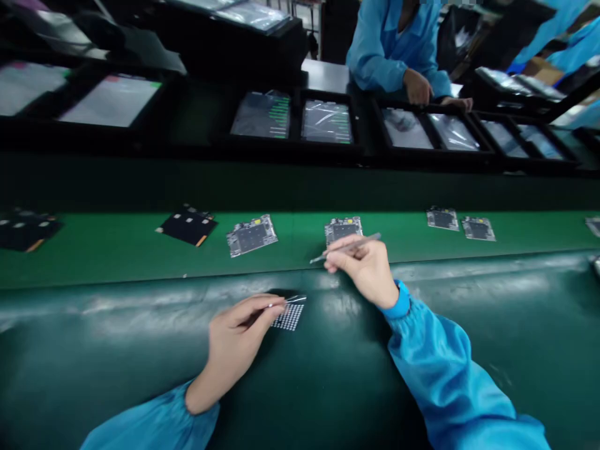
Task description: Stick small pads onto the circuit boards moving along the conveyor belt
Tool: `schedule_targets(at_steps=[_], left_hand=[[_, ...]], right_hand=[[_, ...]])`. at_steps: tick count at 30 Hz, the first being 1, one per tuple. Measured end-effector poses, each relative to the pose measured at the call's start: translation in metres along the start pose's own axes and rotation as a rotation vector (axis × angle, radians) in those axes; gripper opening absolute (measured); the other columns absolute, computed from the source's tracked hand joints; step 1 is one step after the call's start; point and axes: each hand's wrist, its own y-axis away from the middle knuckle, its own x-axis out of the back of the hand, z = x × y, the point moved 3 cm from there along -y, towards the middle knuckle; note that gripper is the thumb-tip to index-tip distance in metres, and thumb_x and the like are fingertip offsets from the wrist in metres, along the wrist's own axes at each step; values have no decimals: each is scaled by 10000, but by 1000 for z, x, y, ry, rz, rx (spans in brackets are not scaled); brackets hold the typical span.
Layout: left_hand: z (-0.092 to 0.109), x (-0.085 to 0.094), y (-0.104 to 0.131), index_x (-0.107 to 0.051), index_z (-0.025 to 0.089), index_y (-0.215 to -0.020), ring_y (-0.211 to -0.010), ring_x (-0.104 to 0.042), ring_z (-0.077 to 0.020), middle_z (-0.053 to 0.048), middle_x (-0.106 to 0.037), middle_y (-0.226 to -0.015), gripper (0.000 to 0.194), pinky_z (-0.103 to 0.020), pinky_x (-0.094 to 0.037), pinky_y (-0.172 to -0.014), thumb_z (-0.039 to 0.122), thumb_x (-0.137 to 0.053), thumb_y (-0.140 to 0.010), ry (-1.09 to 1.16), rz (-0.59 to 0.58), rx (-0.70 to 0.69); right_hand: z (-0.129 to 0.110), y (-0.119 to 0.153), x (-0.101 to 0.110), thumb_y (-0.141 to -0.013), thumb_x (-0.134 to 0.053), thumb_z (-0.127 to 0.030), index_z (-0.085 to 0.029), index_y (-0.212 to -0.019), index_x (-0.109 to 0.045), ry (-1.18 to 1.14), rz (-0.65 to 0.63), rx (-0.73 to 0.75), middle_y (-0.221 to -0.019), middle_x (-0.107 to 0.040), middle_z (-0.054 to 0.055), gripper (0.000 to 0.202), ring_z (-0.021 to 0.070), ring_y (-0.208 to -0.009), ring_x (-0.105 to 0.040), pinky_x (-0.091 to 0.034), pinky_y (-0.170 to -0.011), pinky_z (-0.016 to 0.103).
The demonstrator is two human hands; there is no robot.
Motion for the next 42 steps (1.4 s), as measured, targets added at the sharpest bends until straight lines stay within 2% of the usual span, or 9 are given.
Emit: schedule_targets(at_steps=[2, 5, 11, 17, 26, 33, 38, 42], left_hand=[[-1, 1, -2, -800, 233, -788, -672, -759, -140, 12, -812, -797, 86, -189, -604, -610, 166, -754, -817, -6, -1, 0], [-1, 1, -4, -803, 241, -778, -661, -764, -144, 17, -814, -792, 89, -189, -611, -596, 175, -752, -810, -27, -6, -11], [-4, 2, -3, -805, 246, -778, -668, -769, -152, 13, -814, -796, 63, -194, -621, -606, 214, -762, -811, -69, -1, -13], [-9, 3, -3, -810, 256, -795, -661, -763, -151, 15, -811, -794, 59, -202, -626, -623, 239, -760, -822, -85, -8, -3], [-10, 3, -4, -809, 252, -777, -658, -770, -163, 7, -816, -798, 81, -211, -632, -619, 288, -756, -827, -122, -2, -5], [-9, 3, -3, -811, 258, -775, -667, -774, -162, 9, -817, -796, 85, -206, -634, -642, 289, -751, -826, -126, -4, -16], [-9, 3, -3, -809, 249, -762, -661, -774, -173, 1, -816, -786, 110, -218, -636, -629, 310, -746, -829, -140, -12, -17], [-8, 4, -5, -806, 252, -762, -655, -772, -174, 2, -815, -784, 114, -226, -642, -635, 317, -744, -833, -132, -11, -24]], right_hand=[[10, -23, 21, -730, -841, -305, -153, -815, -729, -29, 119, 5, -656, -731, 43, 207, 170, -560, -693, -597, -571, 298], [27, -53, 42, -669, -859, -360, -141, -794, -687, -8, 211, -8, -611, -710, 40, 306, 174, -533, -687, -592, -535, 291], [48, -79, 48, -611, -881, -349, -171, -849, -577, -10, 252, -26, -586, -692, 5, 425, 185, -512, -696, -605, -497, 284], [54, -82, 54, -638, -857, -329, -169, -851, -573, 19, 251, -45, -592, -706, 26, 389, 176, -481, -684, -595, -469, 265], [59, -83, 63, -645, -851, -344, -174, -841, -586, 48, 263, -7, -593, -694, 18, 371, 195, -550, -717, -600, -488, 261], [49, -71, 66, -695, -789, -343, -178, -835, -618, 174, 256, -1, -653, -715, 30, 275, 160, -543, -689, -584, -518, 253], [48, -65, 68, -689, -786, -342, -178, -825, -626, 138, 273, -23, -664, -717, 36, 266, 168, -560, -683, -548, -473, 241], [48, -65, 71, -712, -777, -337, -180, -819, -618, 165, 267, -8, -649, -701, 33, 248, 177, -585, -688, -569, -552, 279]])
